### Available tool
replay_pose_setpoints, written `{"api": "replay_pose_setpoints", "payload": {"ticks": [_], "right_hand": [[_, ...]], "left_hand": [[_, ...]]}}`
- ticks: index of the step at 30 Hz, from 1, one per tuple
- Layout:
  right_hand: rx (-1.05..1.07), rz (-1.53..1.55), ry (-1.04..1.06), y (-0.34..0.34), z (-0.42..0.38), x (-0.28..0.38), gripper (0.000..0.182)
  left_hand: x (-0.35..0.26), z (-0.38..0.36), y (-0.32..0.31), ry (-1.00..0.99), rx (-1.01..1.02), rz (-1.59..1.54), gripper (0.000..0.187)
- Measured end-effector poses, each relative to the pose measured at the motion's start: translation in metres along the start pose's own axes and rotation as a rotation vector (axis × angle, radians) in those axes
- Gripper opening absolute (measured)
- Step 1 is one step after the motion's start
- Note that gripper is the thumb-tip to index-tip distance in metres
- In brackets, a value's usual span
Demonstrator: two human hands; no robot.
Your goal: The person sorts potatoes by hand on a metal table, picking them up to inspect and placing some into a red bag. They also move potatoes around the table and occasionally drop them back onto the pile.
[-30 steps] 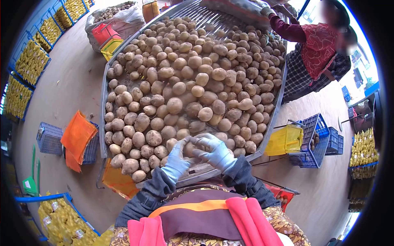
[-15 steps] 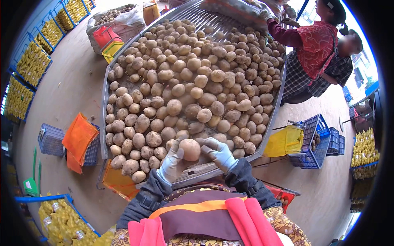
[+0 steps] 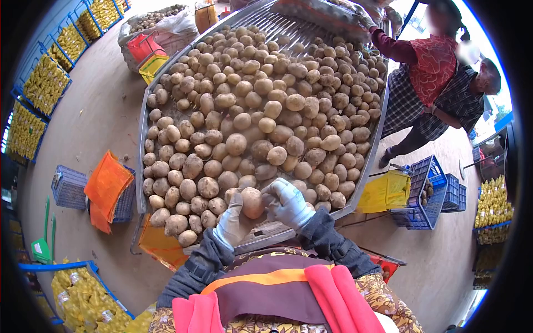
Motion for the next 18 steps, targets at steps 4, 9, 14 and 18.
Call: {"api": "replay_pose_setpoints", "payload": {"ticks": [4, 9, 14, 18], "right_hand": [[-0.059, 0.271, -0.121, 0.005, 0.0, -0.021, 0.015], [0.105, -0.174, 0.014, -0.012, -0.005, -0.008, 0.016], [-0.136, 0.535, -0.419, 0.018, -0.02, -0.078, 0.025], [-0.048, 0.647, -0.325, 0.03, -0.03, -0.062, 0.051]], "left_hand": [[0.013, 0.003, 0.02, 0.064, -0.009, -0.097, 0.063], [0.007, 0.003, 0.001, -0.044, 0.007, 0.023, 0.056], [0.032, -0.003, -0.008, 0.27, -0.191, -0.214, 0.075], [0.052, 0.004, -0.015, 0.441, 0.06, -0.27, 0.084]]}}
Point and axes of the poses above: each hand's wrist, its own z-axis towards the middle knuckle, its own y-axis out of the back of the hand, x = y × z, the point moved 10 cm from there along z, towards the middle knuckle, and after that the axes turned 6 degrees about -y, right-handed, at the moved point
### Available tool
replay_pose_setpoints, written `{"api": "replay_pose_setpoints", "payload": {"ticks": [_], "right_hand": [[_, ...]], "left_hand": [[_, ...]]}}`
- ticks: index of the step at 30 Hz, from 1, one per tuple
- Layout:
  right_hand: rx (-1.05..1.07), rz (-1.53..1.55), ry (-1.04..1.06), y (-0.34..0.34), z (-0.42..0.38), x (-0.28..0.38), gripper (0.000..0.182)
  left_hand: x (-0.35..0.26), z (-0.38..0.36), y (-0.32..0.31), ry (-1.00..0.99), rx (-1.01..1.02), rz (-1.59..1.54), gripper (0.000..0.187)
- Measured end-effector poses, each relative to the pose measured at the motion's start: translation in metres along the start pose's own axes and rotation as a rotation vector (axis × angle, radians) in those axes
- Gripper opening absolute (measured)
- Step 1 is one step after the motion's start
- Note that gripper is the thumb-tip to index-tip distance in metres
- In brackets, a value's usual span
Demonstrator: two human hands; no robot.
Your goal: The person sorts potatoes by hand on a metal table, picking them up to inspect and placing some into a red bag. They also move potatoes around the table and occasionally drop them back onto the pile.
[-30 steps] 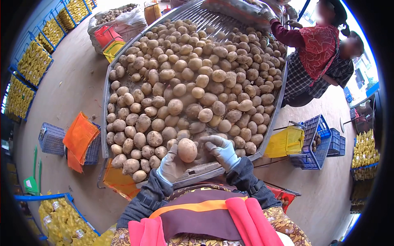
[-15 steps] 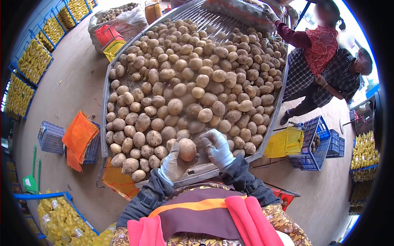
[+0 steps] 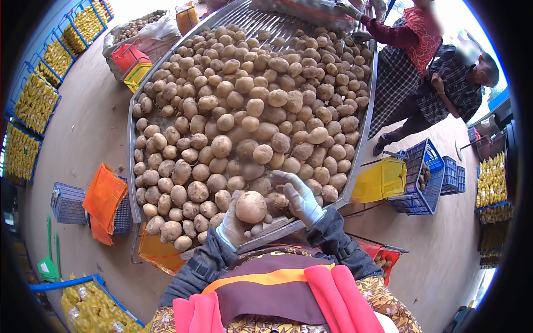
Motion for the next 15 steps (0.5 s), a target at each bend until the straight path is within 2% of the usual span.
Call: {"api": "replay_pose_setpoints", "payload": {"ticks": [2, 3, 5, 6, 7, 9, 10, 11, 13, 14, 15], "right_hand": [[0.155, -0.053, 0.002, -0.01, -0.009, 0.006, 0.055], [0.149, 0.028, -0.055, -0.012, -0.015, 0.003, 0.056], [0.186, -0.05, -0.082, -0.012, -0.024, -0.003, 0.055], [0.19, 0.022, 0.051, -0.02, -0.025, 0.008, 0.059], [0.176, 0.025, 0.051, -0.019, -0.028, 0.007, 0.059], [0.143, 0.032, -0.218, -0.011, -0.034, -0.021, 0.073], [0.035, 0.188, -0.073, 0.015, -0.031, -0.031, 0.061], [-0.08, 0.473, -0.185, 0.036, -0.033, -0.053, 0.059], [-0.278, 0.89, -0.281, 0.083, -0.055, -0.074, 0.062], [-0.365, 0.976, -0.303, 0.111, -0.062, -0.083, 0.072], [-0.347, 1.14, -0.279, 0.138, -0.071, -0.096, 0.07]], "left_hand": [[0.005, 0.007, 0.002, 0.024, 0.008, 0.029, 0.084], [0.009, 0.011, 0.002, 0.037, 0.015, 0.055, 0.083], [0.014, 0.018, 0.007, 0.024, -0.045, 0.102, 0.081], [0.013, 0.022, 0.012, -0.006, -0.103, 0.147, 0.08], [0.018, 0.026, 0.008, 0.007, -0.101, 0.152, 0.08], [0.029, 0.026, 0.03, 0.169, -0.345, 0.681, 0.078], [0.027, 0.033, 0.04, 0.157, -0.33, 0.97, 0.077], [0.024, 0.031, 0.001, 0.128, -0.264, 1.187, 0.068], [0.033, 0.033, 0.0, 0.112, -0.199, 1.198, 0.059], [0.033, 0.031, 0.002, 0.115, -0.183, 1.14, 0.053], [0.032, 0.03, 0.014, 0.104, -0.221, 1.044, 0.052]]}}
Point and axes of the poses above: each hand's wrist, its own z-axis towards the middle knuckle, its own y-axis out of the back of the hand, x = y × z, the point moved 10 cm from there along z, towards the middle knuckle, and after that the axes turned 6 degrees about -y, right-handed, at the moved point
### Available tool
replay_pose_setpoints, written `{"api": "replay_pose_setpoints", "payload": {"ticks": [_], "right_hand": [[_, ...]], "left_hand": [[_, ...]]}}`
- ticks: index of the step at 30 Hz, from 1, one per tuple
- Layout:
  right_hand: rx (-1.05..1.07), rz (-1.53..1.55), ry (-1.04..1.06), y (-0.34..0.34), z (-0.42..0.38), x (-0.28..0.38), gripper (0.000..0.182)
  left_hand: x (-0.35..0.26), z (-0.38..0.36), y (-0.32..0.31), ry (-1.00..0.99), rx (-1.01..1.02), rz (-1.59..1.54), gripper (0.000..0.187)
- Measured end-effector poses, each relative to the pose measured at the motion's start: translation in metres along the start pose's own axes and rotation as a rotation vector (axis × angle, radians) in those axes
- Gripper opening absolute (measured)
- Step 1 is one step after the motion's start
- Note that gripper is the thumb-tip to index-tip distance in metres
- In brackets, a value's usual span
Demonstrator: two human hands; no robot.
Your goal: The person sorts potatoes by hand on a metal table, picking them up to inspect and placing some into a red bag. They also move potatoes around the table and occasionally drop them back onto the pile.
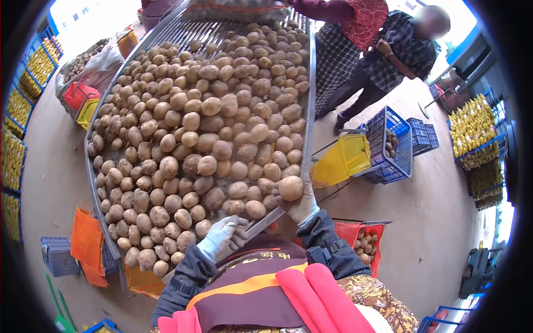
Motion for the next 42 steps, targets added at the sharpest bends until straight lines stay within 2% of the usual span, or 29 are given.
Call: {"api": "replay_pose_setpoints", "payload": {"ticks": [2, 4, 6, 8, 9, 11, 12, 14, 16, 19, 21, 22, 24, 25, 26, 29, 32, 34, 35, 36, 37, 39, 40, 42], "right_hand": [[-0.109, 0.121, 0.078, 0.034, -0.008, 0.043, 0.07], [-0.101, 0.121, 0.159, 0.073, -0.011, 0.09, 0.067], [-0.32, 0.27, 0.441, 0.104, -0.028, 0.153, 0.062], [-0.235, 0.197, 0.741, 0.126, -0.039, 0.225, 0.055], [-0.234, 0.2, 0.744, 0.126, -0.039, 0.235, 0.055], [-0.459, -0.012, 0.708, 0.123, -0.045, 0.244, 0.045], [-0.455, -0.017, 0.694, 0.118, -0.043, 0.237, 0.045], [-0.583, -0.607, 0.702, 0.073, -0.04, 0.212, 0.037], [-0.551, -0.858, 0.774, 0.05, -0.024, 0.189, 0.032], [-0.387, -1.173, 0.853, 0.021, 0.014, 0.141, 0.035], [-0.223, -1.323, 0.805, -0.043, 0.014, 0.09, 0.037], [-0.12, -1.549, 0.857, -0.081, 0.01, 0.065, 0.042], [0.048, -2.085, 1.099, -0.137, 0.004, 0.009, 0.05], [0.162, -2.038, 1.055, -0.145, 0.009, -0.016, 0.056], [0.304, -2.164, 1.071, -0.161, 0.006, -0.05, 0.058], [0.726, -2.296, 0.974, -0.192, 0.004, -0.148, 0.067], [1.087, -2.442, 0.829, -0.186, 0.006, -0.235, 0.077], [1.299, -2.49, 0.779, -0.175, 0.007, -0.275, 0.076], [1.379, -2.529, 0.727, -0.169, 0.012, -0.289, 0.076], [1.458, -2.565, 0.68, -0.165, 0.019, -0.302, 0.076], [1.496, -2.661, 0.645, -0.16, 0.026, -0.312, 0.071], [1.57, -2.703, 0.707, -0.157, 0.036, -0.327, 0.068], [1.616, -2.752, 0.764, -0.158, 0.038, -0.333, 0.065], [1.637, -2.784, 0.724, -0.158, 0.041, -0.337, 0.06]], "left_hand": [[0.007, -0.003, 0.02, -0.085, -0.097, 0.043, 0.046], [0.017, -0.01, 0.036, -0.103, -0.139, 0.033, 0.046], [0.027, -0.015, 0.048, -0.09, -0.202, 0.016, 0.047], [0.027, -0.017, 0.048, -0.094, -0.203, 0.006, 0.048], [0.026, -0.017, 0.049, -0.104, -0.211, -0.009, 0.048], [0.019, -0.018, 0.045, -0.151, -0.21, 0.01, 0.049], [0.015, -0.022, 0.044, -0.191, -0.218, 0.025, 0.049], [0.013, -0.027, 0.043, -0.21, -0.253, 0.026, 0.053], [0.023, -0.031, 0.046, -0.183, -0.235, 0.023, 0.052], [0.042, -0.042, 0.049, -0.186, -0.139, -0.013, 0.049], [0.058, -0.055, 0.06, -0.163, -0.167, -0.011, 0.04], [0.062, -0.062, 0.067, -0.191, -0.167, -0.012, 0.037], [0.069, -0.084, 0.084, -0.226, -0.247, -0.09, 0.035], [0.072, -0.094, 0.089, -0.255, -0.271, -0.141, 0.032], [0.081, -0.103, 0.096, -0.263, -0.3, -0.163, 0.032], [0.083, -0.156, 0.145, -0.386, -0.695, 0.188, 0.028], [0.103, -0.223, 0.191, -0.542, -1.153, 0.29, 0.024], [0.105, -0.261, 0.206, -0.457, -1.354, 0.602, 0.027], [0.106, -0.278, 0.208, -0.477, -1.462, 0.65, 0.029], [0.118, -0.288, 0.213, -0.403, -1.542, 0.666, 0.034], [0.128, -0.293, 0.218, -0.359, -1.558, 0.652, 0.038], [0.143, -0.296, 0.23, -0.313, -1.59, 0.632, 0.041], [0.138, -0.293, 0.235, -0.339, -1.585, 0.65, 0.045], [0.129, -0.279, 0.243, -0.379, -1.534, 0.696, 0.051]]}}
Point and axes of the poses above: each hand's wrist, its own z-axis towards the middle knuckle, its own y-axis out of the back of the hand, x = y × z, the point moved 10 cm from there along z, towards the middle knuckle, and after that the axes turned 6 degrees about -y, right-handed, at the moved point
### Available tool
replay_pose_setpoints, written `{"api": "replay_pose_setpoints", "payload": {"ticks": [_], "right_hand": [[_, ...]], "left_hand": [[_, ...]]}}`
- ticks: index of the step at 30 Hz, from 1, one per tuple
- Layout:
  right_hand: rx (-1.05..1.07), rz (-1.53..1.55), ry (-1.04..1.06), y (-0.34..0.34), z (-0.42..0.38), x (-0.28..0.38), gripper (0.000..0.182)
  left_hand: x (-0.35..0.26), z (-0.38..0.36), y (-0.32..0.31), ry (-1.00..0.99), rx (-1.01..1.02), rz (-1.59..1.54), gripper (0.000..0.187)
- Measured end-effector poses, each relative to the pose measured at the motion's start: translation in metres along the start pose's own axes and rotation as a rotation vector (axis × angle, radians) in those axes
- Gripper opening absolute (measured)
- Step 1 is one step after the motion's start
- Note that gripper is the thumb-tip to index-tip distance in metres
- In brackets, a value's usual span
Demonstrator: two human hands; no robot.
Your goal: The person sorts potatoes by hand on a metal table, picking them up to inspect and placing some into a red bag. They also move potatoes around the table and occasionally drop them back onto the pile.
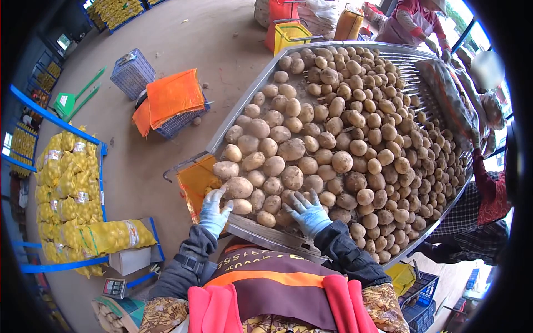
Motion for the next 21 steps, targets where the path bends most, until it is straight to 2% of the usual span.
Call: {"api": "replay_pose_setpoints", "payload": {"ticks": [2, 3, 4, 6, 8, 10, 12, 14, 16, 18, 20, 21], "right_hand": [[0.011, 0.004, -0.018, 0.001, 0.002, -0.001, 0.059], [0.026, 0.026, -0.037, 0.002, 0.001, -0.001, 0.058], [0.006, 0.029, -0.067, 0.002, 0.0, -0.001, 0.055], [-0.077, 0.056, -0.067, -0.004, -0.005, 0.001, 0.052], [-0.106, 0.045, -0.075, -0.005, -0.012, 0.001, 0.051], [-0.207, 0.146, -0.222, 0.009, -0.02, -0.02, 0.054], [-0.172, 0.175, -0.273, 0.013, -0.025, -0.033, 0.064], [-0.199, 0.136, -0.201, 0.006, -0.019, -0.031, 0.064], [-0.222, 0.089, -0.069, -0.009, -0.004, -0.02, 0.063], [-0.17, 0.138, -0.059, 0.005, 0.005, -0.009, 0.057], [-0.235, 0.171, 0.022, 0.01, 0.016, 0.012, 0.058], [-0.307, 0.125, 0.142, 0.009, 0.024, 0.031, 0.058]], "left_hand": [[-0.003, 0.015, -0.017, 0.027, 0.002, 0.064, 0.052], [-0.002, 0.021, -0.03, 0.065, 0.061, 0.134, 0.057], [-0.028, 0.031, -0.025, -0.018, 0.03, 0.395, 0.058], [-0.069, 0.043, -0.044, -0.226, 0.063, 0.388, 0.057], [-0.098, 0.039, -0.078, -0.303, 0.283, 0.27, 0.063], [-0.117, 0.017, -0.114, -0.438, 0.487, 0.291, 0.07], [-0.111, 0.011, -0.128, -0.493, 0.562, 0.36, 0.07], [-0.106, 0.006, -0.133, -0.551, 0.643, 0.429, 0.07], [-0.1, 0.015, -0.124, -0.523, 0.589, 0.46, 0.065], [-0.092, 0.021, -0.113, -0.518, 0.605, 0.449, 0.062], [-0.074, 0.033, -0.097, -0.411, 0.6, 0.464, 0.063], [-0.06, 0.036, -0.091, -0.432, 0.536, 0.492, 0.063]]}}
Point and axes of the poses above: each hand's wrist, its own z-axis towards the middle knuckle, its own y-axis out of the back of the hand, x = y × z, the point moved 10 cm from there along z, towards the middle knuckle, and after that the axes turned 6 degrees about -y, right-handed, at the moved point
